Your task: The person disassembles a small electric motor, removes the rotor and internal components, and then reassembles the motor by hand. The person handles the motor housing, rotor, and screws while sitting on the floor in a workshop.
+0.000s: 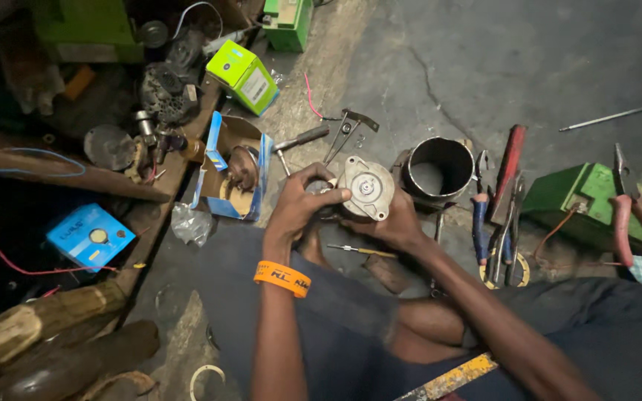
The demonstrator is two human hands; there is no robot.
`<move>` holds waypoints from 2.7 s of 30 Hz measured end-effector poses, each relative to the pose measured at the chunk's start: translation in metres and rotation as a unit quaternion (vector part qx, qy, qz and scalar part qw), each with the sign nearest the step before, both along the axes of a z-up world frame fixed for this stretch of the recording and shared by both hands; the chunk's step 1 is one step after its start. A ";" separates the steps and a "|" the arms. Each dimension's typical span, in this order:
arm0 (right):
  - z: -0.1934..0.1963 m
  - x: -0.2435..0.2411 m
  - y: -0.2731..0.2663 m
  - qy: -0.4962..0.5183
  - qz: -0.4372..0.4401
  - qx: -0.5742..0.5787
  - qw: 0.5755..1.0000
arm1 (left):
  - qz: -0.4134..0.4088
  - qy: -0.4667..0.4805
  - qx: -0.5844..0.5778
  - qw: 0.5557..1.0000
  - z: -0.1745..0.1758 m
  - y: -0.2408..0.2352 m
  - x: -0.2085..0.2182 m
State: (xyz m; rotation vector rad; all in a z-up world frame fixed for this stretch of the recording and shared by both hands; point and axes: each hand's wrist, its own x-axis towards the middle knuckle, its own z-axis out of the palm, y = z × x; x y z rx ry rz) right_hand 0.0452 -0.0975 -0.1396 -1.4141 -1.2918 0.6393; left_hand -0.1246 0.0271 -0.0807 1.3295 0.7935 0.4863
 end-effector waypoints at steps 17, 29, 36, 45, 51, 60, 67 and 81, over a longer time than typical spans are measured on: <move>-0.005 -0.001 0.004 -0.030 0.008 0.018 0.999 | 0.036 -0.013 0.115 0.993 0.025 -0.022 -0.007; -0.034 0.005 0.002 -0.022 0.031 0.003 0.999 | 0.018 0.064 0.271 0.960 0.042 -0.035 0.002; -0.028 0.005 0.001 0.013 0.050 -0.004 0.999 | 0.012 0.082 0.303 0.949 0.046 -0.036 0.004; -0.008 0.003 0.001 0.001 0.088 -0.012 0.996 | 0.021 0.083 0.281 0.956 0.049 -0.041 0.003; 0.001 0.004 -0.004 0.011 0.078 -0.058 0.995 | 0.023 0.117 0.283 0.952 0.050 -0.044 0.005; -0.003 0.007 -0.004 -0.030 0.071 -0.044 0.996 | 0.024 0.097 0.285 0.953 0.046 -0.043 0.004; 0.016 0.007 -0.006 0.067 0.061 0.023 0.996 | 0.006 0.090 0.287 0.954 0.045 -0.042 0.005; 0.063 0.061 -0.034 -0.081 0.148 -0.210 0.963 | -0.009 0.097 0.281 0.955 0.040 -0.044 0.010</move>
